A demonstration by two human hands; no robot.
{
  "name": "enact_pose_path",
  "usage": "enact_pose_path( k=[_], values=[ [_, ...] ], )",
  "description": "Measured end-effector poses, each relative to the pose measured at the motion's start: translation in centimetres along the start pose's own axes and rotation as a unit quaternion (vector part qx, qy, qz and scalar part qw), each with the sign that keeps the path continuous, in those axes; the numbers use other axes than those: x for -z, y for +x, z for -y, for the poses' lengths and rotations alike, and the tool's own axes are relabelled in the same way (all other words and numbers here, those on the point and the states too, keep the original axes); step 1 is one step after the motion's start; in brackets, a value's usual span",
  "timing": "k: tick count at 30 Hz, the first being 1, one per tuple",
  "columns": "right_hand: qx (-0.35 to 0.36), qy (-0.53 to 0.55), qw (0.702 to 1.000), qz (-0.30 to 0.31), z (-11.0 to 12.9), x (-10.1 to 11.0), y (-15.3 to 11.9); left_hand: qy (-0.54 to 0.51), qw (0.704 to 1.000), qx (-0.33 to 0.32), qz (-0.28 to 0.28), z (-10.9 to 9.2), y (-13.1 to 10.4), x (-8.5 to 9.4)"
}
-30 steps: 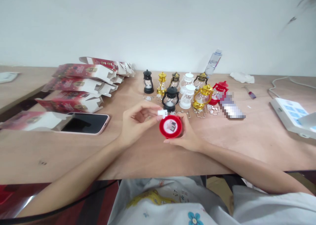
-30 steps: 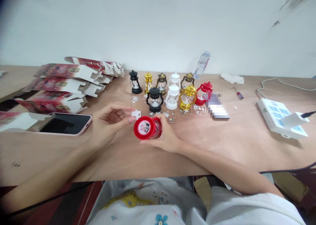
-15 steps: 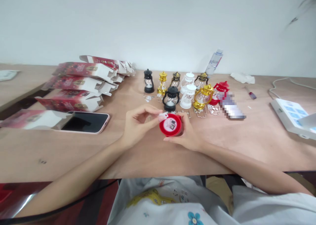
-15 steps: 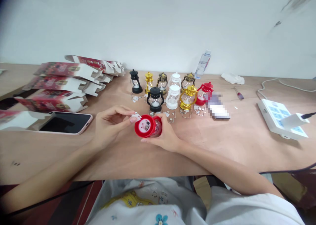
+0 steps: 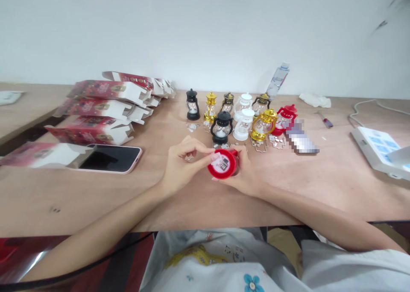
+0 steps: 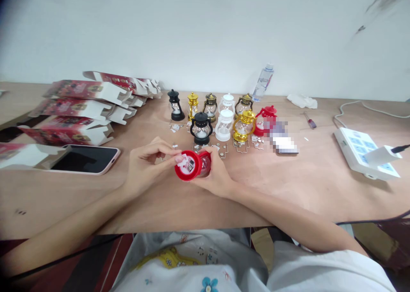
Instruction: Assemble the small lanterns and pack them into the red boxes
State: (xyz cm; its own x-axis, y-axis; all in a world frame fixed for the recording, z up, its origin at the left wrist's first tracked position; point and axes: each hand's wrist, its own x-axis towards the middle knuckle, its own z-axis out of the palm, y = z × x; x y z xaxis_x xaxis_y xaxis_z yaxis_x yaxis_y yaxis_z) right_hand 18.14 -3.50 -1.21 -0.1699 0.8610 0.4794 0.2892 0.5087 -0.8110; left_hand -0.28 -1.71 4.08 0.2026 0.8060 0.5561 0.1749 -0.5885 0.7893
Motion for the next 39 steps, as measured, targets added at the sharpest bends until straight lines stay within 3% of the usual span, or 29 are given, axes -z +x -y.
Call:
enact_pose_path(
  k=[8,14,21,27,39],
  values=[
    [-0.013,-0.018,0.999,-0.031,0.12,-0.04,0.07,0.040,0.999,-0.033,0.006,-0.30,0.22,0.28],
    [-0.031,-0.018,0.998,-0.047,-0.05,-0.14,-0.02,0.076,0.997,-0.010,0.004,-0.59,0.14,0.43],
    [-0.041,-0.020,0.997,-0.064,-0.36,-0.02,0.04,-0.003,0.999,0.051,0.002,-0.60,0.25,0.60],
    [-0.001,-0.039,0.998,-0.052,-0.31,0.01,-0.16,-0.028,0.998,0.027,0.054,-0.48,0.12,0.03],
    [-0.009,-0.040,0.998,-0.048,-0.18,0.03,-0.17,-0.002,0.998,0.026,0.049,-0.63,0.27,0.22]
  ],
)
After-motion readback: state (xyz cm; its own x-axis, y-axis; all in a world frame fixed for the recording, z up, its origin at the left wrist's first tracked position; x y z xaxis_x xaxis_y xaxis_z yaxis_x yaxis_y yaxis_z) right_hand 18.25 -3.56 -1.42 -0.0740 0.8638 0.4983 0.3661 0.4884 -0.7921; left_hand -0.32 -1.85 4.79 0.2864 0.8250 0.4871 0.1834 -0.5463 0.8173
